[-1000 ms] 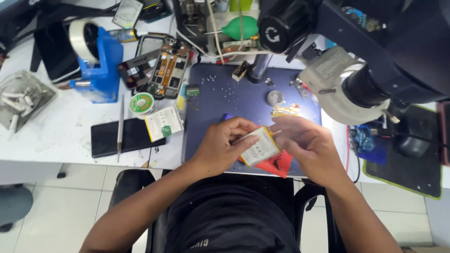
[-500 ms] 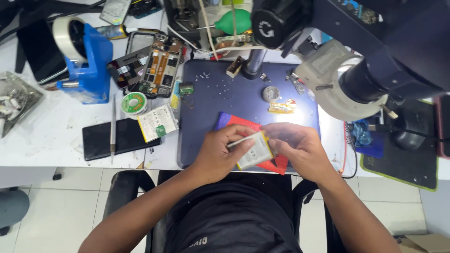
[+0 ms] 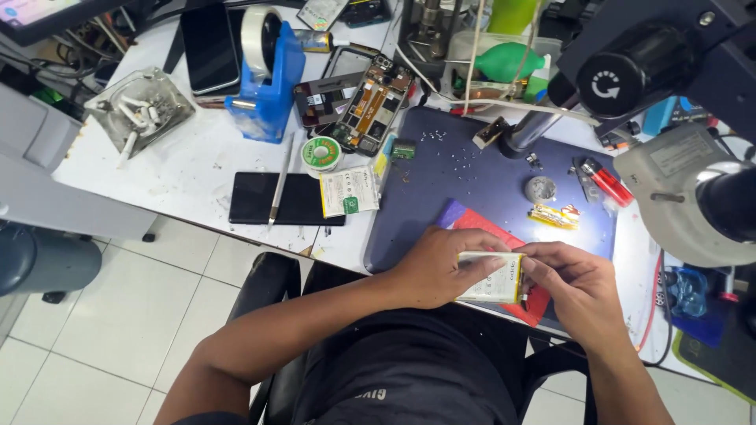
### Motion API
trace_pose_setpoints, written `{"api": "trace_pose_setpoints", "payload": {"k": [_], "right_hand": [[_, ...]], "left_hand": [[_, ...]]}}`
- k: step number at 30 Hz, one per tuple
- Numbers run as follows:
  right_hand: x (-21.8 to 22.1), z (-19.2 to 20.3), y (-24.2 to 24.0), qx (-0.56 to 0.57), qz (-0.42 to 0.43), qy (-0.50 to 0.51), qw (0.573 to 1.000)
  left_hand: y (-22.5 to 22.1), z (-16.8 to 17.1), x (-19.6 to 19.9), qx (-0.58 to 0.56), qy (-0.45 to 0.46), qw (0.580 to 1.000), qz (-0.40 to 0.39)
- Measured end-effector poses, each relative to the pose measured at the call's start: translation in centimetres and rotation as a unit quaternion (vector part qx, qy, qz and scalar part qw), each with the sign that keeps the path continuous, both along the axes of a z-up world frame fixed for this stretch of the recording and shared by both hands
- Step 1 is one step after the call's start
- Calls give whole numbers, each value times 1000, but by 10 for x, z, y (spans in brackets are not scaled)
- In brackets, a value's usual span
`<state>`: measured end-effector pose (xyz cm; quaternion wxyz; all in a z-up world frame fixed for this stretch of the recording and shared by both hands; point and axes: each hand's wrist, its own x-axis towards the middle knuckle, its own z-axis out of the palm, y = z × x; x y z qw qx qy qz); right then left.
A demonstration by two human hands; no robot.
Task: Technician is preparing a new battery by removing its protective films and then installing it into a mobile phone chassis.
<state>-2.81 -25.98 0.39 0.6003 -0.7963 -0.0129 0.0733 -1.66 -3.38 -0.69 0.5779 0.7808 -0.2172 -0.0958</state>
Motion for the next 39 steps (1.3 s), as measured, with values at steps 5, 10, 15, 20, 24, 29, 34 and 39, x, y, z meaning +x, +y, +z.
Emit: {"api": "trace_pose_setpoints", "payload": {"k": [5, 10, 15, 20, 24, 29, 34, 39], "right_hand": [[2, -12, -4, 18, 32, -34, 999], [2, -19, -19, 23, 42, 4, 999], [11, -19, -24, 56, 27, 7, 998], [13, -13, -18, 57, 45, 24, 997], [16, -12, -19, 63, 36, 28, 997], [13, 4, -24, 32, 45, 16, 998], [14, 9, -26, 38, 50, -7, 998], [8, 8, -42, 51, 50, -16, 997]], "left_hand": [[-3, -10, 1, -77, -26, 996, 34], [0, 3, -1, -79, -9, 996, 43], [53, 33, 26, 45, -186, 976, 107], [130, 61, 38, 512, -133, 838, 133], [134, 57, 40, 510, -96, 847, 111], [139, 46, 36, 419, -161, 877, 173], [87, 32, 21, 324, -415, 828, 191], [43, -4, 21, 260, -478, 830, 126]]}}
